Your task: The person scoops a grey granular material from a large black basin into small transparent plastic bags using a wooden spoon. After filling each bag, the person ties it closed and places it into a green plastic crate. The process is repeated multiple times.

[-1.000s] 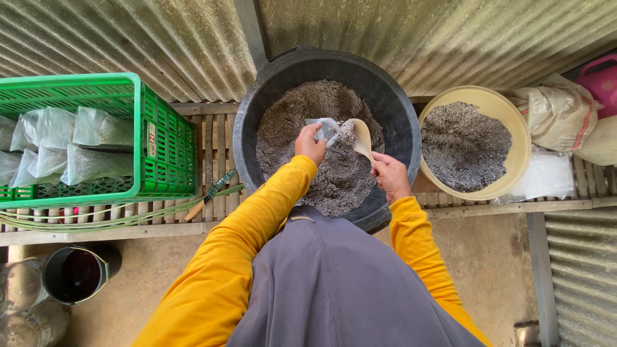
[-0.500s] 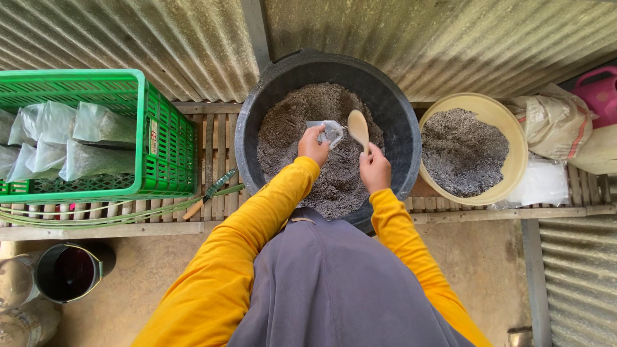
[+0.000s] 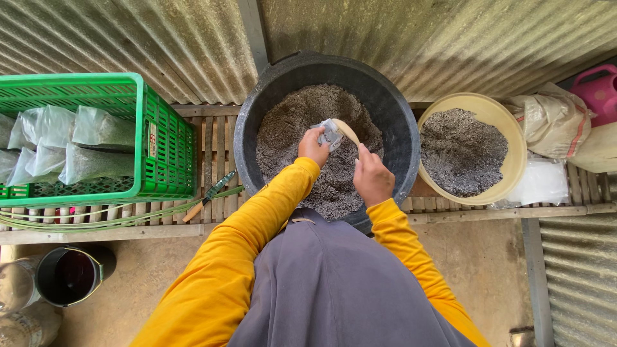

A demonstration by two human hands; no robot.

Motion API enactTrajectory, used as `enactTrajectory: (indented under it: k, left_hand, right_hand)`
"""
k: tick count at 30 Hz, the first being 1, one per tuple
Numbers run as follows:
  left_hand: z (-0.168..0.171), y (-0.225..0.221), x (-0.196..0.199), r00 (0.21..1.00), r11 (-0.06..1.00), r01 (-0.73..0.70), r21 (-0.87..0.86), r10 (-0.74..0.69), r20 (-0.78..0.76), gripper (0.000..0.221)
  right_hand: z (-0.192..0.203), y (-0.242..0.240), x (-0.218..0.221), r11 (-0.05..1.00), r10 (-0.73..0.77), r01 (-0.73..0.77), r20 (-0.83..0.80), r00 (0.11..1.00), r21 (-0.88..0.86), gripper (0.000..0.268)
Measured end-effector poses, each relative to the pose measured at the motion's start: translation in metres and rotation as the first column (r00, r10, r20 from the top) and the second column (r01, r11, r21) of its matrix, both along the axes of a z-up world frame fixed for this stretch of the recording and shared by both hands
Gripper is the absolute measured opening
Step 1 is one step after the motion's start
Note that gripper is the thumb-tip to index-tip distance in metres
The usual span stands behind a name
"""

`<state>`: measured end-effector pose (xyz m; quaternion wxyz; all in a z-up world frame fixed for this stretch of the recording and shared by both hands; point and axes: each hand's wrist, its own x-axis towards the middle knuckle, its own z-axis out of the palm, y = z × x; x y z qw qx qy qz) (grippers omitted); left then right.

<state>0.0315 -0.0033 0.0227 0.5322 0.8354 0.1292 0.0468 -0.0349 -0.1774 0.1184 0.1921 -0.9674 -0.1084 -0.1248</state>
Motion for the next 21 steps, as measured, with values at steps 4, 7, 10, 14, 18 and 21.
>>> enactTrajectory:
  k: [4,7,10,14,18,21]
  left_hand:
    - [-0.011,-0.001,0.003,0.998,0.998,-0.019,0.057,0.015,0.066,0.042]
    - [-0.013,-0.002,0.006,0.999,0.998,-0.034,-0.055,0.035,0.016,0.043]
    - [-0.012,0.004,0.003,0.996,1.0,-0.014,-0.017,0.015,0.09,0.044]
    - [-0.005,0.009,-0.003,0.996,0.999,-0.054,0.005,0.053,0.078,0.041]
    - [0.006,0.014,-0.008,0.994,0.999,-0.046,0.012,0.044,0.102,0.042]
    - [0.013,0.016,-0.01,0.99,0.998,-0.05,0.042,0.044,0.137,0.041]
  right_hand:
    - [0.017,0.01,-0.011,0.999,0.029,-0.028,-0.046,0.998,0.033,0.042]
    - [0.004,0.002,-0.001,0.985,-0.021,0.03,-0.053,0.998,0.17,0.042]
    - [-0.029,-0.016,0.011,0.938,-0.121,0.155,-0.127,0.984,0.309,0.041]
    - [-0.091,-0.05,0.041,0.881,-0.27,0.394,-0.407,0.873,0.261,0.043]
    - [-0.149,-0.062,0.045,0.856,-0.374,0.509,-0.567,0.734,0.094,0.041]
    - [-0.175,-0.057,0.039,0.837,-0.361,0.537,-0.628,0.69,0.108,0.039]
